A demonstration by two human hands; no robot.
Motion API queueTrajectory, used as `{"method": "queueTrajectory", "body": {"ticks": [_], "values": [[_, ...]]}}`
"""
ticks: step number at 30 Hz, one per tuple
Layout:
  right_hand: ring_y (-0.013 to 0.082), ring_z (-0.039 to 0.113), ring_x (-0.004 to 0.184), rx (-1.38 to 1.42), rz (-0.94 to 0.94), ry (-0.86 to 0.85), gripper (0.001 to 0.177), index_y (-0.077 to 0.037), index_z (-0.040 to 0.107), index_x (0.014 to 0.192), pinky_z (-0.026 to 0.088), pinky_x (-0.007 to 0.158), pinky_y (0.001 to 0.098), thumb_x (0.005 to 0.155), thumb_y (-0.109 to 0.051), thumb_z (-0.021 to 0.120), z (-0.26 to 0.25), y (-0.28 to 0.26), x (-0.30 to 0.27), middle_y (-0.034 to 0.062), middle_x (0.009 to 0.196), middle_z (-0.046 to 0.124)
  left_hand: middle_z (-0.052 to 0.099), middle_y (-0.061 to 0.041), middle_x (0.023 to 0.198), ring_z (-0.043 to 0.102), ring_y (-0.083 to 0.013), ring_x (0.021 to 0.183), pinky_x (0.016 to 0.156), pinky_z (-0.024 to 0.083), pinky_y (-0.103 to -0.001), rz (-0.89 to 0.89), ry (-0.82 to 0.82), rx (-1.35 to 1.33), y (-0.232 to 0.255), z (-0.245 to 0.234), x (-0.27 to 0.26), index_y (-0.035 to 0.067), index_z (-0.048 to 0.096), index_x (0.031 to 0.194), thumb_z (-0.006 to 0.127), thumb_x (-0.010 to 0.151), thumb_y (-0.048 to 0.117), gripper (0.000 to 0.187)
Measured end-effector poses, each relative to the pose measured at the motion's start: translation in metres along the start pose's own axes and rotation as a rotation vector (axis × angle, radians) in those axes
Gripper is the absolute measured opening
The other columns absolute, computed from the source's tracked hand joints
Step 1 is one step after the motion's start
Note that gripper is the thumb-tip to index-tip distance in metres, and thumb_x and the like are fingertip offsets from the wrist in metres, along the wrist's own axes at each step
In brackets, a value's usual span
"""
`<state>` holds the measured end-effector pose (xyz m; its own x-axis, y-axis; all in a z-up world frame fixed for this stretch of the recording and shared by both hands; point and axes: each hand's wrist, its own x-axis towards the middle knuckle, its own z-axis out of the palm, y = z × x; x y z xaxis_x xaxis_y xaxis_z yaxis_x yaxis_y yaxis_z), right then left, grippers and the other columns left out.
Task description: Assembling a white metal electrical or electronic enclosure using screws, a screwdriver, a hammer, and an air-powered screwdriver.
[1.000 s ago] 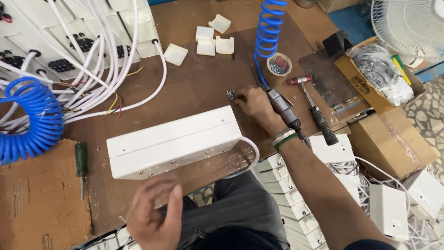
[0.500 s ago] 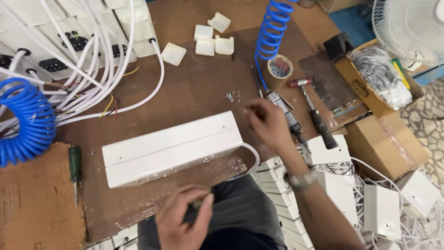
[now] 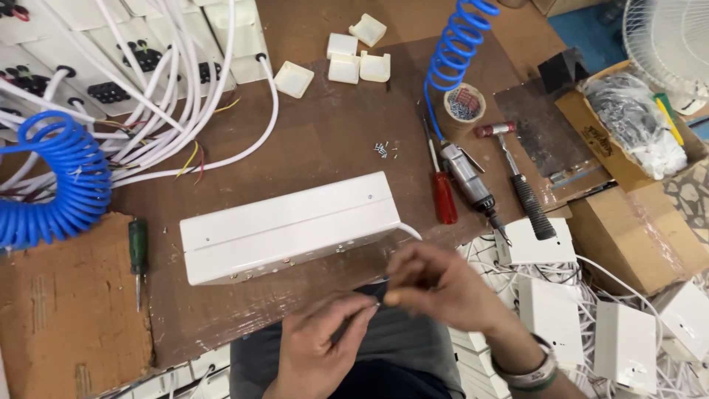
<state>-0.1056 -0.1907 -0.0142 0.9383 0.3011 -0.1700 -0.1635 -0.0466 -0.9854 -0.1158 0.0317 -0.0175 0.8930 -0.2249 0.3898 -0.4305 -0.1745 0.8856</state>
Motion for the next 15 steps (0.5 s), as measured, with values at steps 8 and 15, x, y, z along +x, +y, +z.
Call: {"method": "queueTrajectory", "body": {"ticks": [8,15], "values": [[0.0346,0.065,0.085,-1.232,-0.022,0.739,0.055,0.005,0.062,0.124,0.056,0.075,0.0423,0.082,-0.022,0.083,-0.140,0.079,0.057,0.0220,0.105,0.063,0.066,-0.006,0.072,0.066,-0.0155,0.062,0.061,0.061,-0.029,-0.557,-0.042,-0.287,-0.032,-0.022,-0.038,0.001,0.064,0.094,0.047,0.102,0.017,0.025],[0.0364,0.070,0.092,-0.964,0.123,0.728,0.047,0.004,0.062,0.129,0.057,0.082,0.0420,0.091,-0.021,0.075,-0.147,0.093,0.064,0.0234,0.110,0.072,0.059,-0.009,0.063,0.062,-0.0201,0.047,0.048,0.054,-0.032,-0.778,-0.095,-0.500,-0.043,-0.024,-0.049,-0.001,0.059,0.088,0.049,0.105,0.021,0.030]]}}
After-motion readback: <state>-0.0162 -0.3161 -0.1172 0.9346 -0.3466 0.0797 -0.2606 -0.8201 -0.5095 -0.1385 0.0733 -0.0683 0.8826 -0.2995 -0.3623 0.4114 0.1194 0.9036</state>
